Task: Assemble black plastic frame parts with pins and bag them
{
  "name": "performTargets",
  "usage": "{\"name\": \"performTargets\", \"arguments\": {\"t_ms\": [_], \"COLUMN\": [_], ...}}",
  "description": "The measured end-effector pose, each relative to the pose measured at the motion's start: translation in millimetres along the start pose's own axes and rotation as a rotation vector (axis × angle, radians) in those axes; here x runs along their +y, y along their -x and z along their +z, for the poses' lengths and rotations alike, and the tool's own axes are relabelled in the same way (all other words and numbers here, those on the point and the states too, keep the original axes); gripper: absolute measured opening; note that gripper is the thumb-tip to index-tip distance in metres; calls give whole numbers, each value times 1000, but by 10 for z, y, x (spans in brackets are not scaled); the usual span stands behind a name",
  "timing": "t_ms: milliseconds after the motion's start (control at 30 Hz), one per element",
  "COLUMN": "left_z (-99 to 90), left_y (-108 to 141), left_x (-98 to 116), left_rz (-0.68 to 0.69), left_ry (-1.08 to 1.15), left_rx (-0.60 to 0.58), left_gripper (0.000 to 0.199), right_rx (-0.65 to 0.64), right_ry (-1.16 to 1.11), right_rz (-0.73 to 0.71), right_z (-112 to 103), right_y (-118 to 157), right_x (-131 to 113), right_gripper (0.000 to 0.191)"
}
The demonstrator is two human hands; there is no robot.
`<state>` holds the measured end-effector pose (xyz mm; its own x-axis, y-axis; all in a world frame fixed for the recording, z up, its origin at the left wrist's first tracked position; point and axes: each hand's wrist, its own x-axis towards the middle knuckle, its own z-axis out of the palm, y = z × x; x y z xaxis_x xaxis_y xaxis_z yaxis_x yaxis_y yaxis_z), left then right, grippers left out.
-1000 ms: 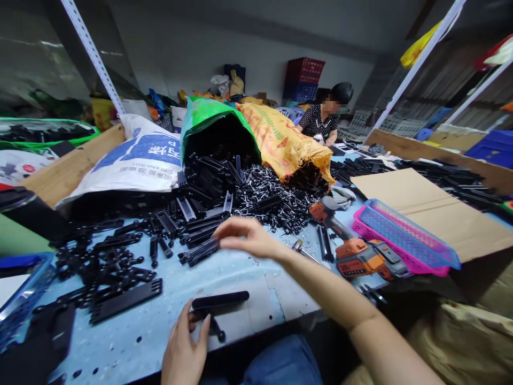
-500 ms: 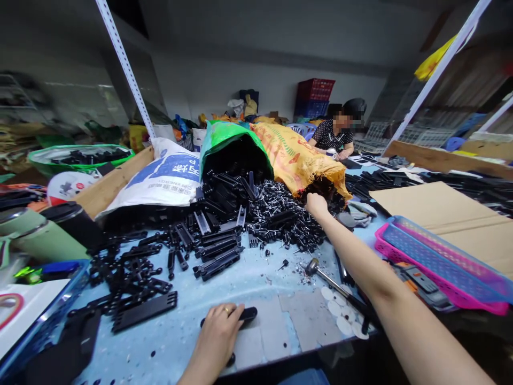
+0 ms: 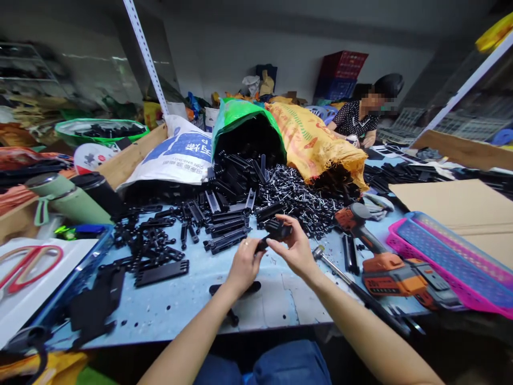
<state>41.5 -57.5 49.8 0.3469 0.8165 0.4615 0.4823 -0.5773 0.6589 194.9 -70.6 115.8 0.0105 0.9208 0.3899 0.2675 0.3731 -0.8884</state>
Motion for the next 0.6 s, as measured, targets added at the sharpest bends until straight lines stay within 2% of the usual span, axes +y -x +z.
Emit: {"name": "performTargets", "arguments": {"t_ms": [67,100,200,267,333,367,467,533,600], "left_z": [95,132,168,109,0,-60,-195,-224,-216], "left_y": [107,166,309,367,412,434,494,516,521], "left_x": [46,75,134,111,32,-18,-145,-179,-172], "left_rz": [-12,-37,-106,-89,-52,-41,-20,-4,5], "left_ry": [95,135,181,102,-39,-104,-205,-240,-272], "left_rx": [-55,-69,-70,-134,-269,-347,-525,-579,-593], "left_gripper": [18,18,19,21,32,35,26,25,27], "right_rx": [40,7,-193,-264,-351,-436,-781,-918,-970], "right_ry": [-77,-81,-49,13,198,332,683,807,896], "right_rz": [-3,9,55,46,24,14,-75,-173,-217], "right_z": [115,154,194,128,-12,-95,-284,-311,-274], "right_y": [51,77,190,284,374,417,556,655,741], "right_x": [120,180,333,399,425,427,416,427,459], "right_gripper": [65,63,35,25,27,29,34,35,36]}}
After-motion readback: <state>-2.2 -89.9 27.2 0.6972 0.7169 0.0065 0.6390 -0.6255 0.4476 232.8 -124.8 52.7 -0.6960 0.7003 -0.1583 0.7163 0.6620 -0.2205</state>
